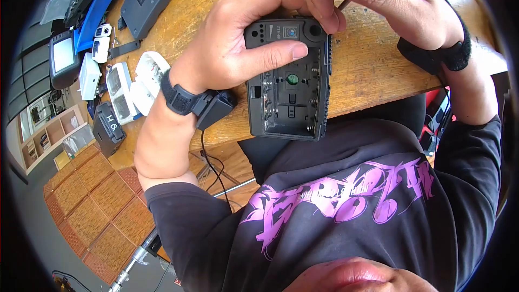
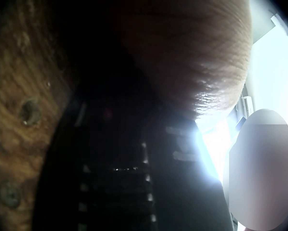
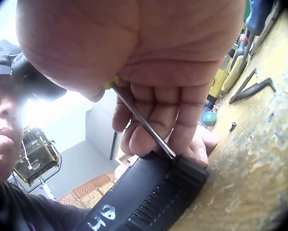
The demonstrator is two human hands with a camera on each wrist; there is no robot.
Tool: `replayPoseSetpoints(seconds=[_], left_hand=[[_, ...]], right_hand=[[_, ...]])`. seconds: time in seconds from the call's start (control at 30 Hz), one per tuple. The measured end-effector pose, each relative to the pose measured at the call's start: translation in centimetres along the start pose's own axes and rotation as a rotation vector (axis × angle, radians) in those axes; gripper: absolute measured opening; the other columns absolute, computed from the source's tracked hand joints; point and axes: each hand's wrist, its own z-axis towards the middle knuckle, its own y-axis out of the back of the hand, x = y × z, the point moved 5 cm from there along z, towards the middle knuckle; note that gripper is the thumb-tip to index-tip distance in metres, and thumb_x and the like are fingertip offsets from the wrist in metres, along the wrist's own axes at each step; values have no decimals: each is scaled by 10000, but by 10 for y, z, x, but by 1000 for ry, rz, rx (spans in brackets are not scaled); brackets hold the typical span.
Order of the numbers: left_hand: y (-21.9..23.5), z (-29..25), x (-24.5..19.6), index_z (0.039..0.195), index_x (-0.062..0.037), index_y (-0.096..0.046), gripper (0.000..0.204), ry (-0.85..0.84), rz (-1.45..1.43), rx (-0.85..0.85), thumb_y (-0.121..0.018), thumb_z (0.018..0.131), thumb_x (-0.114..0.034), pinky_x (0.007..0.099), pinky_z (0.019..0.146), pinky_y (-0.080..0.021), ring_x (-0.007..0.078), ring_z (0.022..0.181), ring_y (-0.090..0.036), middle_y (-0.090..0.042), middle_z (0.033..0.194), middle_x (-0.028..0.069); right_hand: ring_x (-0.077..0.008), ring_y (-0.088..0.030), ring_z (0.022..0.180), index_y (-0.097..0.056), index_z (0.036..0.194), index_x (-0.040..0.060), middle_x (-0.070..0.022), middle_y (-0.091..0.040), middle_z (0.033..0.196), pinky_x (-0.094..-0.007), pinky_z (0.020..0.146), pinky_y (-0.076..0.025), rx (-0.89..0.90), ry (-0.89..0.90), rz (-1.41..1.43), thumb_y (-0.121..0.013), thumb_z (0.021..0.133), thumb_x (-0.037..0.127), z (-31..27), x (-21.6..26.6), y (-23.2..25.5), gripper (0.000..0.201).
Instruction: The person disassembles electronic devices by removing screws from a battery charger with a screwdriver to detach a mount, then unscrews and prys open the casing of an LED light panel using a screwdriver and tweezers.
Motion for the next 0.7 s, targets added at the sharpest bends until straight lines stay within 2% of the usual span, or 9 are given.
replayPoseSetpoints(seconds=[0.03, 0.13, 0.17, 0.23, 0.33, 0.57, 0.63, 0.7], left_hand=[[0, -1, 0, 1179, 33, -661, 375, 4, 15, 2, -720, 879, -186, 403, 982, -481, 307, 1087, -646, -685, 1120, 166], [0, -3, 0, 1167, 24, -667, 377, 14, 60, 4, -735, 872, -201, 404, 975, -474, 312, 1077, -639, -685, 1112, 155], [0, -4, 1, 1163, 21, -669, 378, 28, 66, 3, -741, 869, -206, 404, 973, -471, 314, 1074, -637, -685, 1109, 152], [0, -5, 1, 1155, 14, -673, 379, 54, 80, 1, -751, 864, -216, 405, 969, -467, 317, 1068, -633, -684, 1104, 145], [0, -8, 2, 1144, 4, -679, 382, 80, 109, -1, -767, 856, -231, 406, 962, -460, 323, 1059, -626, -684, 1095, 135], [-1, -11, 3, 1121, -15, -692, 388, 146, 152, -6, -798, 841, -262, 409, 949, -447, 334, 1040, -613, -684, 1078, 114], [-2, -10, 2, 1103, 16, -664, 343, 156, 215, 65, -700, 889, -250, 412, 1013, -471, 301, 1117, -633, -681, 1142, 160], [-3, -10, 1, 1106, 16, -663, 347, 156, 216, 66, -699, 891, -254, 412, 1016, -469, 302, 1119, -632, -680, 1144, 161]], right_hand=[[-145, -642, 774, -661, 901, -20, -66, -664, 802, -269, 700, -501, -4, 6, -9, -547, 1102, 324, 0, -3, 1, 414], [-146, -647, 793, -668, 920, -13, -62, -673, 812, -268, 725, -505, -3, 189, -86, -530, 1108, 322, -3, -4, 2, 409], [-146, -647, 793, -668, 920, -13, -62, -673, 812, -268, 725, -505, -2, 188, -83, -530, 1108, 322, -3, -5, 2, 409], [-143, -646, 797, -666, 925, -13, -60, -672, 819, -269, 727, -504, 4, 40, 49, -530, 1109, 319, -1, -14, 2, 403], [-140, -642, 796, -661, 926, -15, -60, -671, 826, -271, 727, -504, 39, -10, 12, -523, 1113, 308, 1, 1, 4, 397], [-142, -639, 784, -660, 917, -16, -62, -673, 825, -276, 715, -502, -1, 32, 21, -503, 1121, 291, 0, -11, 2, 400], [-143, -641, 781, -662, 910, -16, -65, -675, 821, -275, 715, -502, 6, 247, 107, -503, 1121, 295, 1, -25, 3, 408], [-142, -641, 781, -663, 907, -15, -65, -676, 821, -274, 715, -501, 27, 271, 114, -502, 1122, 294, 4, -27, 5, 410]])
